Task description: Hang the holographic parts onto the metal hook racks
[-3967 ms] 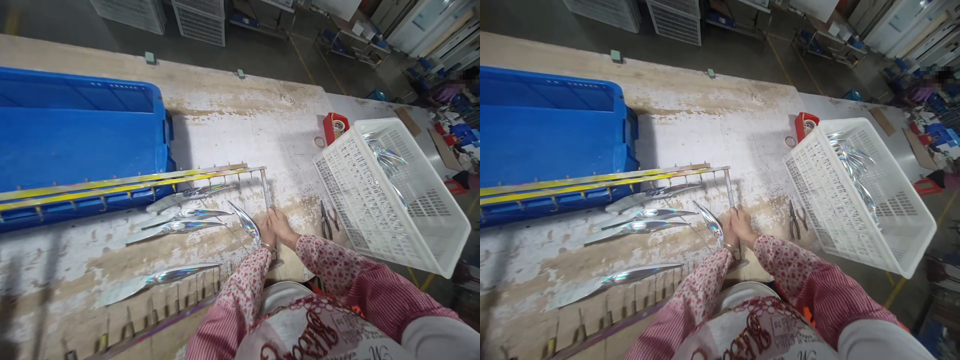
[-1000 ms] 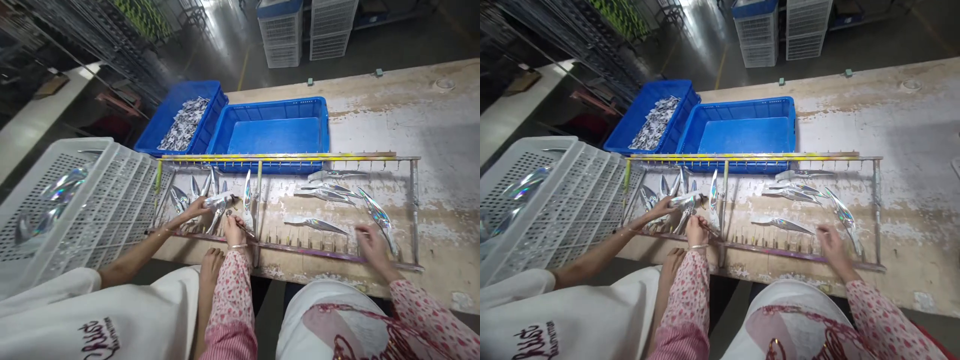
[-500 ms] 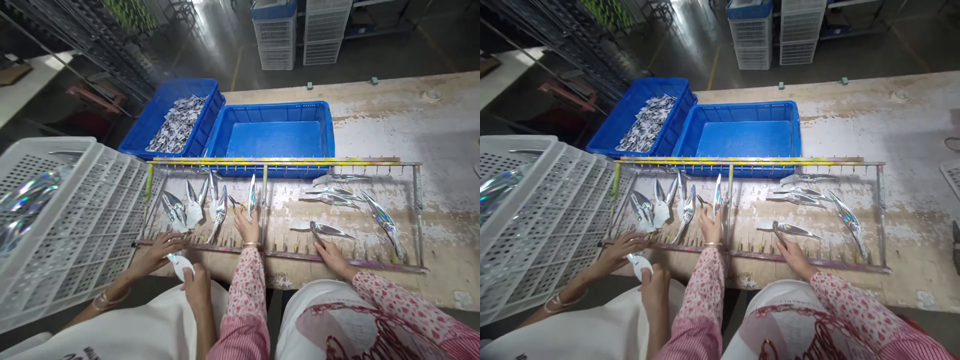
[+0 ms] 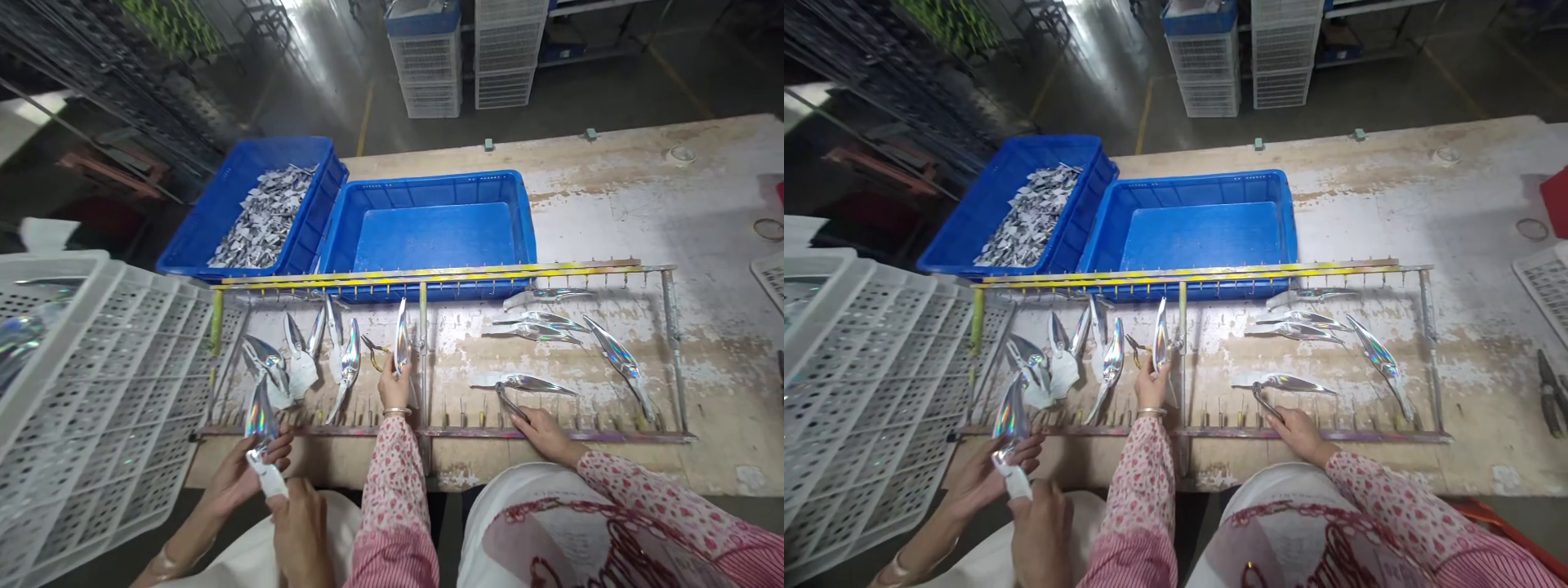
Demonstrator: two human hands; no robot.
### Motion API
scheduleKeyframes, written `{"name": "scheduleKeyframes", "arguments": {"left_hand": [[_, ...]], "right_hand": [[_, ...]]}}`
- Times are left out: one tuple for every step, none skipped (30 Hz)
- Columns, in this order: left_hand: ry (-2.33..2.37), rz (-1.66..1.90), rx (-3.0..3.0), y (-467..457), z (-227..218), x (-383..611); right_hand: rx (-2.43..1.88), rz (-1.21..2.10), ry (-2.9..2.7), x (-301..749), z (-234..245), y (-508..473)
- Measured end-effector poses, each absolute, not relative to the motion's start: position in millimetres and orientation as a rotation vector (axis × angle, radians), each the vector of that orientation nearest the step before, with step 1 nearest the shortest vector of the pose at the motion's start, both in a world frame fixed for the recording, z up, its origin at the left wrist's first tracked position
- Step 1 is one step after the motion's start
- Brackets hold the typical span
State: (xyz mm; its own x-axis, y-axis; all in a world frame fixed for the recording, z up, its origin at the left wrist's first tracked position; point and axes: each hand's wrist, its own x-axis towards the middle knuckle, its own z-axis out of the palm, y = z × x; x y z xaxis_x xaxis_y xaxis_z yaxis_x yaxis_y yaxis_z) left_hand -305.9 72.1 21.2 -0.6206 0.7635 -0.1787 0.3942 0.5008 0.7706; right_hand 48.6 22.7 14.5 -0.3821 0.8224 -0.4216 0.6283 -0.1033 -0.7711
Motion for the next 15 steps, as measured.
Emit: {"name": "scheduleKeyframes", "arguments": {"left_hand": [[2.294,1.006,0.993,73.5,24.6,-304.4],[2.363,1.059,1.05,74.5,28.8,-300.7],[2.436,1.113,1.118,74.9,33.5,-294.5],[2.487,1.157,1.195,74.5,37.8,-285.7],[2.492,1.179,1.285,73.5,41.3,-274.3],[2.433,1.174,1.389,71.7,43.3,-260.7],[2.313,1.134,1.502,69.7,43.6,-245.4],[2.152,1.057,1.614,67.5,42.2,-228.8],[1.98,0.957,1.718,65.6,39.5,-211.5],[1.821,0.845,1.811,64.4,35.8,-194.0],[1.696,0.734,1.891,64.0,31.8,-176.9],[1.615,0.629,1.96,64.6,28.1,-160.6],[1.571,0.528,2.018,66.3,25.0,-145.6],[1.557,0.426,2.067,69.2,22.8,-132.3],[1.568,0.318,2.104,73.1,21.3,-121.0]], "right_hand": [[-1.605,1.485,-1.951,48.9,15.6,23.4],[-1.592,1.479,-1.934,49.7,17.3,24.3],[-1.588,1.465,-1.911,51.6,19.5,25.5],[-1.594,1.439,-1.88,55.0,22.3,27.1],[-1.61,1.398,-1.841,60.2,25.6,29.0],[-1.639,1.344,-1.796,67.9,29.4,31.5],[-1.68,1.275,-1.744,78.2,33.4,34.3],[-1.73,1.192,-1.685,91.5,37.6,37.6],[-1.784,1.094,-1.617,108.0,41.7,41.0],[-1.843,0.987,-1.542,127.5,45.6,44.4],[-1.905,0.869,-1.456,149.9,49.3,47.5],[-1.967,0.749,-1.367,174.7,52.4,50.1],[-2.02,0.63,-1.279,201.4,54.9,52.2],[-2.065,0.519,-1.2,229.1,56.4,53.7],[-2.107,0.423,-1.129,257.0,56.8,54.8]]}}
